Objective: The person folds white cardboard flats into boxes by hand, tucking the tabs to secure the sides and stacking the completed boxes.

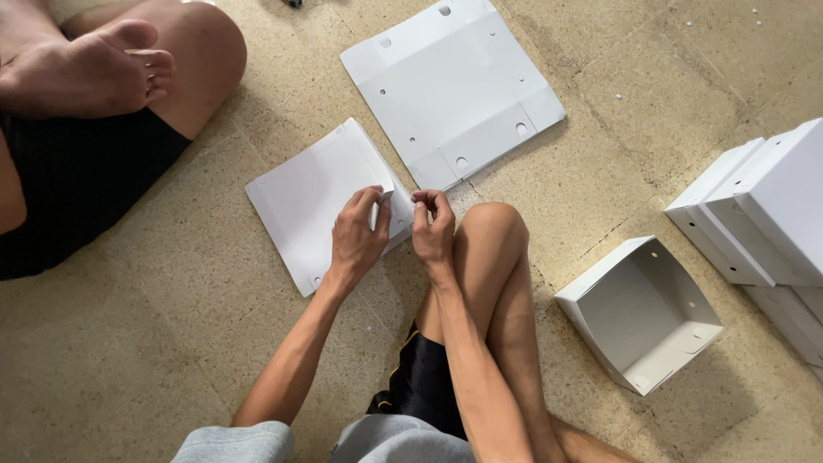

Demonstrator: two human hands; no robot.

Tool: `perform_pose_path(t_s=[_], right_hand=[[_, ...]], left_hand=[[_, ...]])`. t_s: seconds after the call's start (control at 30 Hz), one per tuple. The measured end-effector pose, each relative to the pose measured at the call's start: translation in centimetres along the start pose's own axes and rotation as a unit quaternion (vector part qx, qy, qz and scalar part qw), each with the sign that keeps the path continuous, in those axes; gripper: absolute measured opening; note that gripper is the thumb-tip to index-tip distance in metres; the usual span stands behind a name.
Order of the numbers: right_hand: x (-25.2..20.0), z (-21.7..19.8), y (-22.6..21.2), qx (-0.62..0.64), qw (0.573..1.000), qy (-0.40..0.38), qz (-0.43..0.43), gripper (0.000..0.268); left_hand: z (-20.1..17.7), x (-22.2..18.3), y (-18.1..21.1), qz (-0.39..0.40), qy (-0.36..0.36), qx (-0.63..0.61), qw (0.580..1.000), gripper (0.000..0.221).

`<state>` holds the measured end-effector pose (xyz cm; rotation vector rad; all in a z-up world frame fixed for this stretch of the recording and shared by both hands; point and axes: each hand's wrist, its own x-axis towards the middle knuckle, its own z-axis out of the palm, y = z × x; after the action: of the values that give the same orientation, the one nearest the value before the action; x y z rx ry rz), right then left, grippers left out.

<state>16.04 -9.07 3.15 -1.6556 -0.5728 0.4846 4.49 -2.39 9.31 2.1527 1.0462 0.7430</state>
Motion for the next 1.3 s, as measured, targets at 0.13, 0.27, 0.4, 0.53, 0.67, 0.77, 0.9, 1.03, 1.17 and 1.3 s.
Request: perform_pose_path(t_s=[0.13,0.27,0.4,0.53,0.67,0.77,0.9,1.03,1.17,1.3], right_hand=[[0.2,0.2,1.6,-0.088,0.994,-0.025,0.061,0.016],[-0.2,0.7,3.5,-0.238,0.957,-0.144,0.086,0.031],[-1.3,0.8,-0.3,-0.378,0.892,-0.247,0.010,0.048],[-1.0,1.2,1.0,-0.411,0.885,-0.212,-0.058,0.036],[-0.8,0.1,-3.5,-0.145,0.982,-0.117,-0.013,0.043],[-1.8,-4.2,-9.7,0.115,0.982,-0.147,0.033,0.058],[-4.0,-13.3,-16.2,0.064,0.972,-0.224,0.030,0.055],[-8.7,-21.1,-14.9,0.092,0.989,-0.088,0.079,0.021],[-15.7,-33.9,-5.7,0.007,0.942,0.152,0.299,0.065],[-20.4,-39.7,-9.1,0.058,0.857,0.381,0.341,0.090]], left_hand=[[-0.1,0.6,-2.0,0.021,0.026,-0.020,0.999,0.005],[-6.6,2.2,1.3,0.127,0.106,0.027,0.986,0.009],[-14.3,3.6,3.9,0.188,0.184,0.003,0.965,0.009],[-19.2,1.9,4.7,0.154,0.223,-0.047,0.961,0.022],[-21.5,0.9,8.5,-0.070,0.265,-0.343,0.899,0.019],[-20.4,1.0,10.3,-0.111,0.192,-0.493,0.842,0.021],[-14.7,1.2,5.3,-0.235,0.229,-0.325,0.887,0.015],[-5.4,2.5,3.6,-0.213,-0.035,-0.545,0.810,0.021],[6.3,1.3,10.9,-0.207,-0.196,-0.600,0.747,0.027],[18.0,-2.8,15.0,-0.053,-0.370,-0.347,0.860,0.065]])
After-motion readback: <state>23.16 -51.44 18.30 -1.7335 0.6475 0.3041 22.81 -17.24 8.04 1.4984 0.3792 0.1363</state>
